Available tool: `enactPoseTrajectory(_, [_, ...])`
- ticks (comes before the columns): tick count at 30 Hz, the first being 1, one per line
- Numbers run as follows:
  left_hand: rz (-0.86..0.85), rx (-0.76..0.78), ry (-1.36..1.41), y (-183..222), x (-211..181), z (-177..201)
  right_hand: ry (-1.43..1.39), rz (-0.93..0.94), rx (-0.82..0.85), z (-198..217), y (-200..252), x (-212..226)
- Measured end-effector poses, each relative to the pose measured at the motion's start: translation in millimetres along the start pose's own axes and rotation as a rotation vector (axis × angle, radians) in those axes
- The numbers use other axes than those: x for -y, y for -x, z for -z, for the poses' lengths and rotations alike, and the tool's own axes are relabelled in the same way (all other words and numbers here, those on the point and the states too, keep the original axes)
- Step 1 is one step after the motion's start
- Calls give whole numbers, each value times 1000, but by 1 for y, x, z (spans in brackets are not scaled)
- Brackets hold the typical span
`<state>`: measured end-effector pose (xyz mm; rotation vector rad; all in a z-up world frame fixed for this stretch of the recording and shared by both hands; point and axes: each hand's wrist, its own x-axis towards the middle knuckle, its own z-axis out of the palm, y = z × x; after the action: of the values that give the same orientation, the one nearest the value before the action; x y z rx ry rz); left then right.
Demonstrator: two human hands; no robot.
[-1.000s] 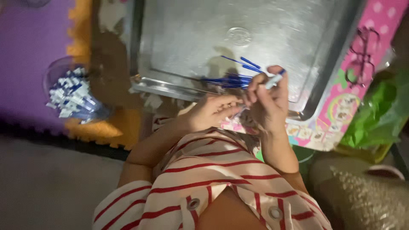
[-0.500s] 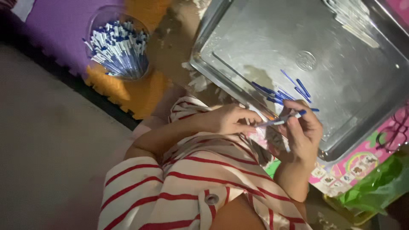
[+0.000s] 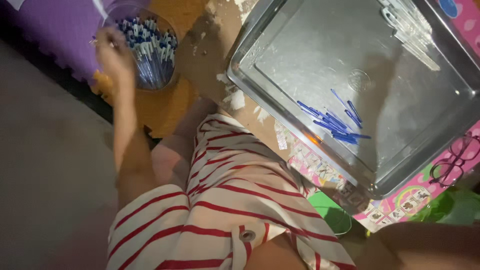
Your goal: The person assembles pens by inserting ink cartridges into pen bodies and attaching the caps by hand.
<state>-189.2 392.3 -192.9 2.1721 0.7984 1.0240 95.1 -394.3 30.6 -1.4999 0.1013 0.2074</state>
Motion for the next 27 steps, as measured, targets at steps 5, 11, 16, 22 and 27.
enactPoseTrajectory(5, [266, 464, -920, -19, 51, 27, 1020, 308, -158, -12, 53, -4])
enactPoseTrajectory(11, [-239, 629, -1018, -56, 171, -52, 440, 150, 94, 263, -33, -146])
enactPoseTrajectory(16, [-261, 736, -914, -73, 195, -94, 1193, 3, -241, 119, 15, -75])
enactPoseTrajectory(22, [-190, 727, -881, -80, 197, -70, 860, 338, -6, 14, 41, -32])
enactPoseTrajectory(27, [139, 435, -633, -61, 154, 22, 220, 129, -112, 69, 22, -61])
